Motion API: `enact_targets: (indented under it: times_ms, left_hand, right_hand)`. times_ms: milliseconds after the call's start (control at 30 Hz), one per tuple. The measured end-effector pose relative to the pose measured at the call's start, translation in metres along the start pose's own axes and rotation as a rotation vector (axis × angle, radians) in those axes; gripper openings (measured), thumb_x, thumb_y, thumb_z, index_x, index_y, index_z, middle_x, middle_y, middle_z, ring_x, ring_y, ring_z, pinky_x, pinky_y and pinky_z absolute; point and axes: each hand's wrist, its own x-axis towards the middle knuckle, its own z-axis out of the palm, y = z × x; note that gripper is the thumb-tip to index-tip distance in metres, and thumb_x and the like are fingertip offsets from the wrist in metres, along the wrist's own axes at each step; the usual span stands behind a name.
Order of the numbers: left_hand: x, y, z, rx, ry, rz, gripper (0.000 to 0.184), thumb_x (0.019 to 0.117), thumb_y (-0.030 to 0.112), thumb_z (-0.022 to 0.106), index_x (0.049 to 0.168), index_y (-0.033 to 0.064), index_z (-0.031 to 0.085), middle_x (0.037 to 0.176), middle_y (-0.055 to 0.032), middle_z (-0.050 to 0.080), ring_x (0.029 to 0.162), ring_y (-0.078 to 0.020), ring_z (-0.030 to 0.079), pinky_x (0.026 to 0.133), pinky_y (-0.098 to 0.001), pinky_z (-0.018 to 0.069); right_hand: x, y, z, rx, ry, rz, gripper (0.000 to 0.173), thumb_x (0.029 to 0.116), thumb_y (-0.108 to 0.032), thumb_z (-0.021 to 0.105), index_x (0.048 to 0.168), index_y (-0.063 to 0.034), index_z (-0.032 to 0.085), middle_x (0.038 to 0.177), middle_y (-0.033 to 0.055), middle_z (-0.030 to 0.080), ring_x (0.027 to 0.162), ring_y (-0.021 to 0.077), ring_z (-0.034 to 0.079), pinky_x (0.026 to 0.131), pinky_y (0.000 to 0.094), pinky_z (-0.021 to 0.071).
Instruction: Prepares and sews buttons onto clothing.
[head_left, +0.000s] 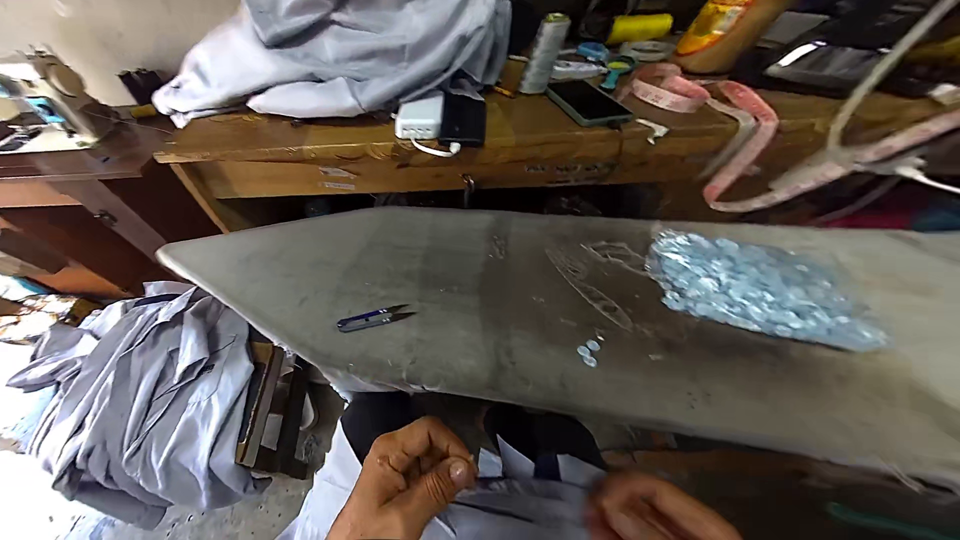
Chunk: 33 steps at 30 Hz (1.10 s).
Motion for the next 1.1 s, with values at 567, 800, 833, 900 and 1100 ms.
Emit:
enact_targets:
  times_ms: [567,800,833,900,1100]
  left_hand:
    - [-0.002,0.002,0.012,0.234,0.011,-0.179,0.006,0.0950,0.004,0.065,0.094,0.0011,0.071,0.076,0.0030,0.064,0.064,0.0018,0.056,0.058,-0.0146,0.0470]
    - [-0.001,0.002,0.012,0.235,-0.002,-0.204,0.007,0.0940,0.003,0.064,0.092,0.0011,0.071,0.074,0.0034,0.064,0.064,0.0018,0.056,0.058,-0.0144,0.0468]
    - [-0.001,0.002,0.012,0.240,-0.001,-0.209,0.007,0.0937,0.003,0.064,0.091,0.0013,0.071,0.073,0.0037,0.064,0.063,0.0020,0.056,0.058,-0.0143,0.0466]
    - [0.000,0.002,0.012,0.248,-0.007,-0.218,0.007,0.0932,0.002,0.064,0.090,0.0013,0.071,0.072,0.0042,0.064,0.063,0.0024,0.056,0.057,-0.0143,0.0463]
    - [-0.001,0.002,0.009,0.274,-0.020,-0.228,0.005,0.0940,0.004,0.067,0.093,0.0015,0.071,0.074,0.0031,0.065,0.063,0.0018,0.056,0.058,-0.0143,0.0471]
  right_hand:
    - [0.055,0.026,0.068,0.368,-0.076,-0.018,0.010,0.0939,-0.006,0.072,0.103,-0.0055,0.076,0.084,0.0016,0.074,0.068,0.0043,0.069,0.062,0.0200,0.0591]
    - [0.054,0.030,0.065,0.406,-0.127,-0.038,0.012,0.0933,-0.005,0.072,0.104,-0.0045,0.076,0.085,0.0030,0.075,0.069,0.0053,0.070,0.063,0.0208,0.0600]
    - [0.054,0.030,0.064,0.395,-0.133,-0.047,0.011,0.0935,-0.005,0.072,0.104,-0.0042,0.075,0.085,0.0031,0.075,0.069,0.0052,0.070,0.063,0.0206,0.0599]
    - [0.055,0.029,0.063,0.360,-0.153,-0.063,0.010,0.0945,-0.006,0.071,0.103,-0.0041,0.075,0.084,0.0025,0.074,0.069,0.0045,0.069,0.063,0.0197,0.0593]
    - [0.056,0.025,0.063,0.032,-0.169,-0.189,0.016,0.1025,-0.020,0.063,0.100,-0.0047,0.068,0.091,-0.0001,0.063,0.078,0.0008,0.061,0.068,0.0144,0.0531]
